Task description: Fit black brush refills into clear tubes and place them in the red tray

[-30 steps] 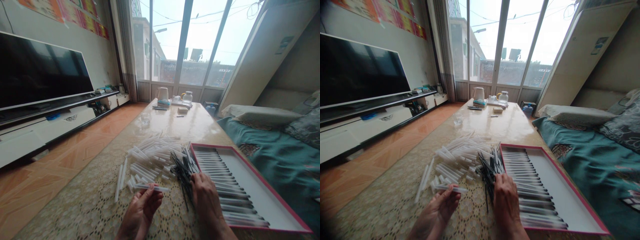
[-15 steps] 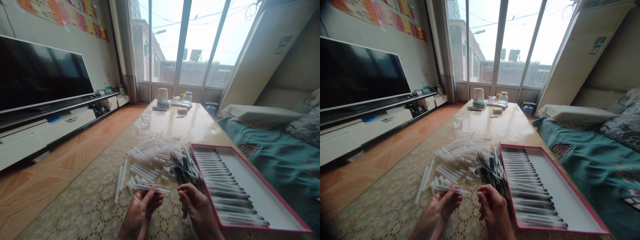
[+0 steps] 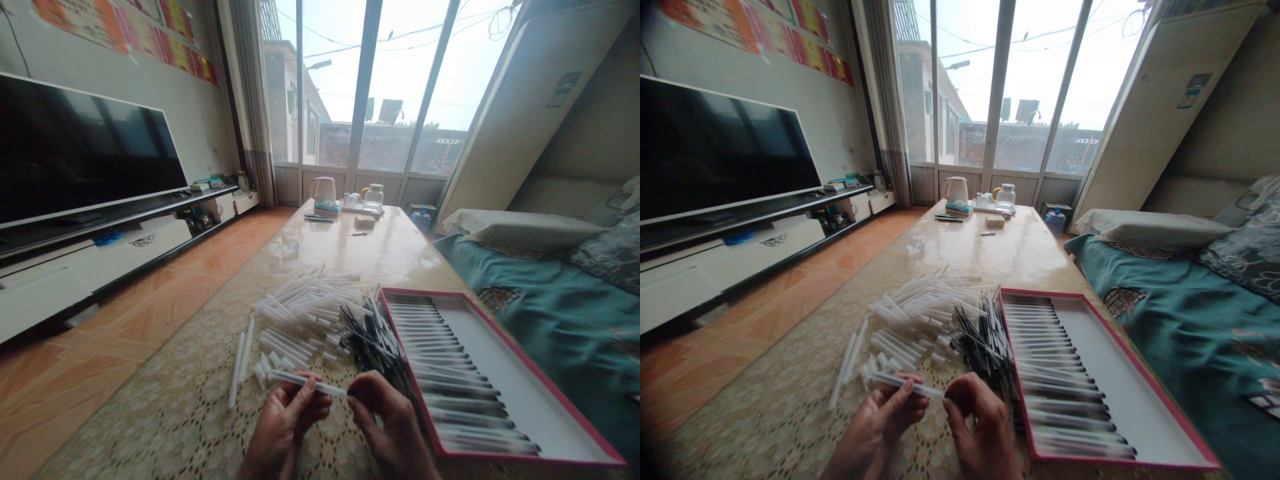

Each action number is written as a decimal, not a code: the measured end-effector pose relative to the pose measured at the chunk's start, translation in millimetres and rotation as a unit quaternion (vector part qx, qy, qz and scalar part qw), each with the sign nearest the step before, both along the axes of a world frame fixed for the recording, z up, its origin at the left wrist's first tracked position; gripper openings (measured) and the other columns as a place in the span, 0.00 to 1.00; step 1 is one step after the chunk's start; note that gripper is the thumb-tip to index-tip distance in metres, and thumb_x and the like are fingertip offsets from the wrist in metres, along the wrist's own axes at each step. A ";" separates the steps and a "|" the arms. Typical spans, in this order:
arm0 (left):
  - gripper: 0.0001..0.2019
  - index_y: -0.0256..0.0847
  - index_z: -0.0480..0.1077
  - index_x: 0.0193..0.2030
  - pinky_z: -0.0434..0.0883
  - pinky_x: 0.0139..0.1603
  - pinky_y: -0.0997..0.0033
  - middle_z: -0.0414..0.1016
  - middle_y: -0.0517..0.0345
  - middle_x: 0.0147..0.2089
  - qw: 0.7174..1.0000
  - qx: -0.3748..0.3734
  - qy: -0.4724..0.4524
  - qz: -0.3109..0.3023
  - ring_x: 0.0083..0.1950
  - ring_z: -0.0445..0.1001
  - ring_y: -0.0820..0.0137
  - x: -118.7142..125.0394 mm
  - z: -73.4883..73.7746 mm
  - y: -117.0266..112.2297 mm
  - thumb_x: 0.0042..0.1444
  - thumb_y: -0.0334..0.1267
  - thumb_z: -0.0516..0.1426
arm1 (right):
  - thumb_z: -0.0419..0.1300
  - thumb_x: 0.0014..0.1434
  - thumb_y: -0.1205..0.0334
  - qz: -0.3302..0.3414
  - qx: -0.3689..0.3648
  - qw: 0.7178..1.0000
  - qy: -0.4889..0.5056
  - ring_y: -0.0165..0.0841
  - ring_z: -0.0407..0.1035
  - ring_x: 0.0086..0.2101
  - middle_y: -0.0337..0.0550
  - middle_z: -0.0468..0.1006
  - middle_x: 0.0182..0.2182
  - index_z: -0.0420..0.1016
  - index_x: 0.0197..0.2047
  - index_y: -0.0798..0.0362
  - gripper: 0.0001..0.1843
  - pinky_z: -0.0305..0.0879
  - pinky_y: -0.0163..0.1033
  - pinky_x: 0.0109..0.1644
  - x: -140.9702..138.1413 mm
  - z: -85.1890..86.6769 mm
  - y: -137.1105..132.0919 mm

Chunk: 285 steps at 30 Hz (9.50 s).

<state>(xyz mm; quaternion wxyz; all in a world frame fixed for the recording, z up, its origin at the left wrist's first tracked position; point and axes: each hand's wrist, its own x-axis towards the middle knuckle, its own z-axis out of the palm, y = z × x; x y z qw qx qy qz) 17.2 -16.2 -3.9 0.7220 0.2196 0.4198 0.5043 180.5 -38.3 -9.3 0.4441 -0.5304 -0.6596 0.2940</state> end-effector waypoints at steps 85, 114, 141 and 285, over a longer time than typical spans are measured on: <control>0.09 0.36 0.74 0.30 0.73 0.33 0.72 0.78 0.56 0.26 1.000 0.022 0.005 -0.010 0.28 0.76 0.70 5.3 3.8 -4.4 0.42 0.36 0.66 | 0.36 0.66 0.49 0.042 -0.029 0.998 -0.048 0.28 0.66 0.17 0.36 0.71 0.14 0.58 0.30 0.49 0.20 0.55 0.28 0.22 -1.8 -22.9 -2.1; 0.09 0.36 0.74 0.32 0.72 0.34 0.70 0.79 0.54 0.26 0.993 0.076 0.043 -0.076 0.29 0.75 0.69 2.9 -3.4 -4.3 0.45 0.38 0.64 | 0.42 0.65 0.54 0.020 0.045 0.995 -0.092 0.29 0.69 0.25 0.39 0.73 0.25 0.64 0.34 0.52 0.15 0.60 0.29 0.27 -0.5 -19.0 -4.0; 0.09 0.42 0.68 0.31 0.66 0.42 0.62 0.69 0.53 0.35 0.681 0.304 0.665 -0.044 0.39 0.71 0.61 -45.6 -4.6 22.9 0.51 0.27 0.49 | 0.48 0.63 0.52 -0.092 0.035 0.995 -0.018 0.32 0.70 0.28 0.44 0.74 0.28 0.71 0.37 0.53 0.16 0.64 0.29 0.25 13.0 -10.5 -4.2; 0.18 0.36 0.70 0.42 0.69 0.26 0.77 0.78 0.51 0.30 0.992 -0.033 -0.022 -0.118 0.25 0.74 0.74 8.3 3.0 -9.9 0.43 0.36 0.66 | 0.49 0.61 0.68 -0.032 0.079 0.982 -0.168 0.32 0.67 0.32 0.40 0.70 0.30 0.63 0.35 0.51 0.05 0.64 0.35 0.35 12.9 -0.1 -1.4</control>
